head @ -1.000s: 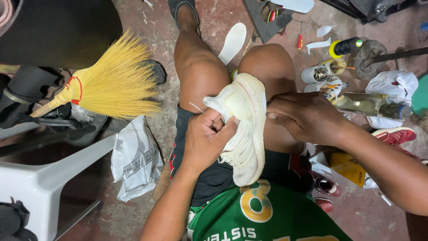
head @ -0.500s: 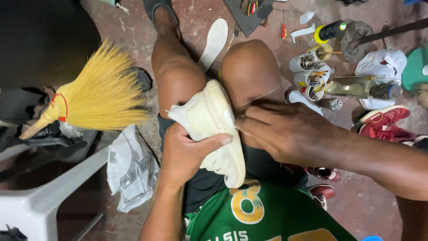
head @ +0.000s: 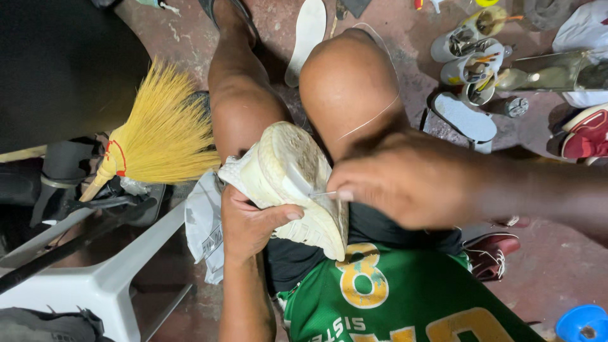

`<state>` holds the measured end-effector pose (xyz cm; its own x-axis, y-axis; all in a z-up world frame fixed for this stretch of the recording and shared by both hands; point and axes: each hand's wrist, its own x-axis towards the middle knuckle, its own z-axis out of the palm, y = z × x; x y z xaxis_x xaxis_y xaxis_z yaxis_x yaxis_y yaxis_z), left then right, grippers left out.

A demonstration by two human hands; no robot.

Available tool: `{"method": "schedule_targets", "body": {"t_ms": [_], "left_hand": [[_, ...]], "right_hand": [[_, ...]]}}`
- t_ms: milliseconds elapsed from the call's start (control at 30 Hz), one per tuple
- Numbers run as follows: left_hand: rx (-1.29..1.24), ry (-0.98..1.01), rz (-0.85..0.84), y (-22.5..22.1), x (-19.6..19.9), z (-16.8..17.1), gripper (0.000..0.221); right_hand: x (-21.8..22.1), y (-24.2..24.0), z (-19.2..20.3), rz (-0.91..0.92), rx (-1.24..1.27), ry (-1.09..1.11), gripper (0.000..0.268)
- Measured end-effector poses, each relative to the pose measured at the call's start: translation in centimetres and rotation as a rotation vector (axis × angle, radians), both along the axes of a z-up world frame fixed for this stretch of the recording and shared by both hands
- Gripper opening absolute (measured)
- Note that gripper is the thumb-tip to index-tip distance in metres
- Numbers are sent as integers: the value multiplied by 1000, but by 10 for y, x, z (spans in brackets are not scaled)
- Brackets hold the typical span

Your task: The person stitches the sole of a sneaker using a curved needle and thread, pulling the thread tight through the material.

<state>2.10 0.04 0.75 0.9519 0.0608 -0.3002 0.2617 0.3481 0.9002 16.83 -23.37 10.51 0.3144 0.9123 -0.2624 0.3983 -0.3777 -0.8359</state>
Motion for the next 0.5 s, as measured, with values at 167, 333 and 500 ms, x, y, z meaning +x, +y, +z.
{"method": "schedule_targets", "body": {"t_ms": [167, 333, 500], "left_hand": [[28, 9, -53, -6, 8, 9, 42], [301, 30, -98, -16, 22, 19, 30], [222, 13, -89, -18, 33, 26, 28]], "right_hand": [[31, 13, 6, 110, -534, 555, 34], [14, 9, 13, 96, -161, -127, 20], [-7, 15, 4, 31, -179, -404, 20]]}}
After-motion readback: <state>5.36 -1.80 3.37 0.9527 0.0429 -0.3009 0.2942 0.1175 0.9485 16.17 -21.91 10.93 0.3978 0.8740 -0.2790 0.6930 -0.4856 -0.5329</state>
